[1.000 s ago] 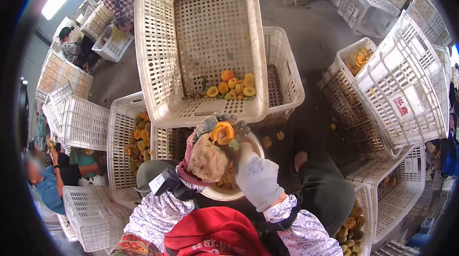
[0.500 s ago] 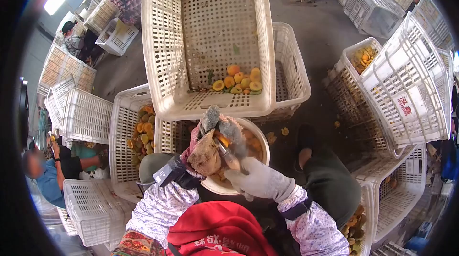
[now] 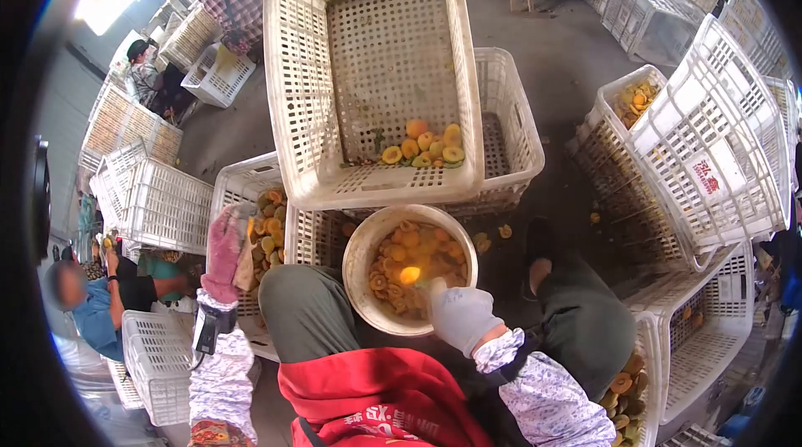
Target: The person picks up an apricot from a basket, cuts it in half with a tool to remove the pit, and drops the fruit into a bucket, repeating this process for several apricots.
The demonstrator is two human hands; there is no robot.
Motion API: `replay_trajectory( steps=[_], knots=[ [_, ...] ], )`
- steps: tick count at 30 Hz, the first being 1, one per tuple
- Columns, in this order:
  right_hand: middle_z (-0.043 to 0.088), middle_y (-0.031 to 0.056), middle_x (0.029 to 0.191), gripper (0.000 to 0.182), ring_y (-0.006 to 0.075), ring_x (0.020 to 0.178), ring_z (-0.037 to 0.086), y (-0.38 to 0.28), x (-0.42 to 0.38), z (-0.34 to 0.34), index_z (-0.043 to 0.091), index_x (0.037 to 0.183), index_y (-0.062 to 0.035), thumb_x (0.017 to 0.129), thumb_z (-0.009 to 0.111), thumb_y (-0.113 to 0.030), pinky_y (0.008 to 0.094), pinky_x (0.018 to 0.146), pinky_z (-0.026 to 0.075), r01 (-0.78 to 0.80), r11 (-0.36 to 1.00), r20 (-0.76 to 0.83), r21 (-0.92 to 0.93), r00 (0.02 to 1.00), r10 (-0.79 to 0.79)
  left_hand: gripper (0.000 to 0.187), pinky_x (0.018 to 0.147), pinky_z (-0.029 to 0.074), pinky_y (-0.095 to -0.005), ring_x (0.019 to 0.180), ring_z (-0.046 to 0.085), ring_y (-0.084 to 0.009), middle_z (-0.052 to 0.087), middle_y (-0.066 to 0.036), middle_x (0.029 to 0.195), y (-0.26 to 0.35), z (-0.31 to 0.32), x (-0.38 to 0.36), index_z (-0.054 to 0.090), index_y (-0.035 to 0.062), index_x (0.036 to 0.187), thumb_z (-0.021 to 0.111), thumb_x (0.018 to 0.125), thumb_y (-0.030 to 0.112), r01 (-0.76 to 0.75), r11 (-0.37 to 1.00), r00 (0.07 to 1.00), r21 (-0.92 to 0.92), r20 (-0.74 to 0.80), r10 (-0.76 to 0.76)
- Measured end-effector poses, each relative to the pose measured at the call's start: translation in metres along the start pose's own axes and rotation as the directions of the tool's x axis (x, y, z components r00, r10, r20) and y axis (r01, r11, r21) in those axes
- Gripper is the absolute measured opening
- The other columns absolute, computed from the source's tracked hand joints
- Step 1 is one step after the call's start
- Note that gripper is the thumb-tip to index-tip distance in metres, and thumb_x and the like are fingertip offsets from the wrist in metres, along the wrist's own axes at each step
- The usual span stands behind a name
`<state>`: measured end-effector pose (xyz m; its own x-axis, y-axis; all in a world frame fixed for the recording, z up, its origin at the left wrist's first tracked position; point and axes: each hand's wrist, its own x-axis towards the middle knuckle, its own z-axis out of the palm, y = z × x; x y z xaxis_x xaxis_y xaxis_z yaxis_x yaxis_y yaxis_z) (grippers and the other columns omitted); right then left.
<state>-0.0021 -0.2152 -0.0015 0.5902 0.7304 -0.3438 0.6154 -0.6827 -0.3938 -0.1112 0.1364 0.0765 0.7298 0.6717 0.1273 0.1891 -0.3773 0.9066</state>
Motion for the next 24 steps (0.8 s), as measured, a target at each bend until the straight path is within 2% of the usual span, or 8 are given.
replay_trajectory(
  steps=[1,4,5,9,12,17,20,24],
  knots=[
    [0.064,0.0150,0.064,0.028,0.0327,0.062,0.066,-0.001,-0.001,0.001,0.051,0.094,-0.0040,0.089,0.052,-0.032,0.0441,0.055,0.050,0.004,1.000,0.000,0.005,1.000,-0.004,0.029,0.089,0.048,-0.0356,0.101,0.061,-0.0276,0.064,-0.012,0.108,0.019,-0.006,0.001,0.059,0.0004,0.114,0.059,0.090,0.016,-0.160,0.762,0.987,0.627,0.105,0.120],
    [0.067,0.0118,0.067,0.015,0.0286,0.061,0.068,0.002,0.002,0.005,0.054,0.093,-0.0061,0.085,0.051,-0.019,0.0433,0.048,0.049,-0.001,1.000,-0.003,-0.026,1.000,0.001,0.032,0.091,0.047,-0.0361,0.103,0.059,-0.0324,0.062,-0.018,0.108,0.027,0.013,0.018,0.060,0.0005,0.113,0.062,0.086,0.017,-0.402,0.452,0.881,0.796,0.202,0.428],
    [0.067,0.0114,0.065,0.015,0.0285,0.059,0.068,0.007,0.002,0.011,0.054,0.092,-0.0060,0.085,0.051,-0.019,0.0430,0.047,0.048,-0.007,1.000,-0.026,-0.015,1.000,0.007,0.033,0.093,0.045,-0.0380,0.105,0.059,-0.0334,0.062,-0.019,0.112,0.032,0.029,0.032,0.061,0.0019,0.113,0.062,0.085,0.020,-0.387,0.703,0.921,0.597,0.219,0.321],
    [0.061,0.0081,0.058,0.017,0.0262,0.052,0.063,0.011,-0.004,0.018,0.057,0.089,-0.0074,0.086,0.055,-0.024,0.0404,0.044,0.045,0.033,0.999,-0.105,0.016,0.994,-0.031,0.035,0.089,0.047,-0.0368,0.100,0.061,-0.0270,0.065,-0.017,0.106,0.017,0.138,0.100,0.063,0.0029,0.114,0.060,0.088,0.027,0.022,0.941,0.873,0.338,0.452,-0.183],
    [0.055,0.0043,0.056,0.023,0.0241,0.046,0.058,0.015,-0.015,0.015,0.061,0.095,-0.0076,0.084,0.061,-0.027,0.0403,0.042,0.042,0.173,0.984,-0.336,0.038,0.930,-0.151,0.043,0.085,0.049,-0.0398,0.097,0.063,-0.0321,0.065,-0.020,0.108,-0.058,0.217,0.167,0.064,0.0011,0.108,0.060,0.084,0.037,-0.028,0.756,0.887,0.654,0.365,-0.282],
    [0.057,0.0100,0.065,0.025,0.0270,0.051,0.058,0.013,-0.028,0.030,0.055,0.099,-0.0058,0.085,0.063,-0.024,0.0392,0.044,0.044,0.085,0.963,-0.253,0.255,0.967,-0.019,0.043,0.088,0.048,-0.0402,0.104,0.062,-0.0359,0.064,-0.025,0.107,-0.136,0.287,0.196,0.065,0.0006,0.105,0.062,0.078,0.035,-0.108,0.516,0.798,0.849,0.384,-0.464],
    [0.059,0.0107,0.067,0.026,0.0274,0.051,0.059,0.003,-0.019,-0.023,0.053,0.101,-0.0052,0.086,0.062,-0.025,0.0398,0.044,0.044,-0.065,0.947,0.022,0.315,0.998,0.061,0.045,0.085,0.050,-0.0428,0.099,0.064,-0.0360,0.066,-0.023,0.102,-0.134,0.285,0.190,0.065,0.0033,0.105,0.066,0.076,0.038,-0.146,0.593,0.841,0.792,0.414,-0.347],
    [0.058,0.0099,0.066,0.028,0.0268,0.051,0.059,0.000,-0.015,-0.024,0.052,0.104,-0.0048,0.086,0.061,-0.024,0.0392,0.044,0.044,-0.047,0.939,-0.099,0.340,0.991,0.085,0.038,0.070,0.052,-0.0339,0.076,0.064,-0.0214,0.068,-0.014,0.095,-0.162,0.278,0.212,0.059,-0.0023,0.110,0.067,0.081,0.022,-0.111,0.761,0.789,0.639,0.522,-0.323]
  ],
)
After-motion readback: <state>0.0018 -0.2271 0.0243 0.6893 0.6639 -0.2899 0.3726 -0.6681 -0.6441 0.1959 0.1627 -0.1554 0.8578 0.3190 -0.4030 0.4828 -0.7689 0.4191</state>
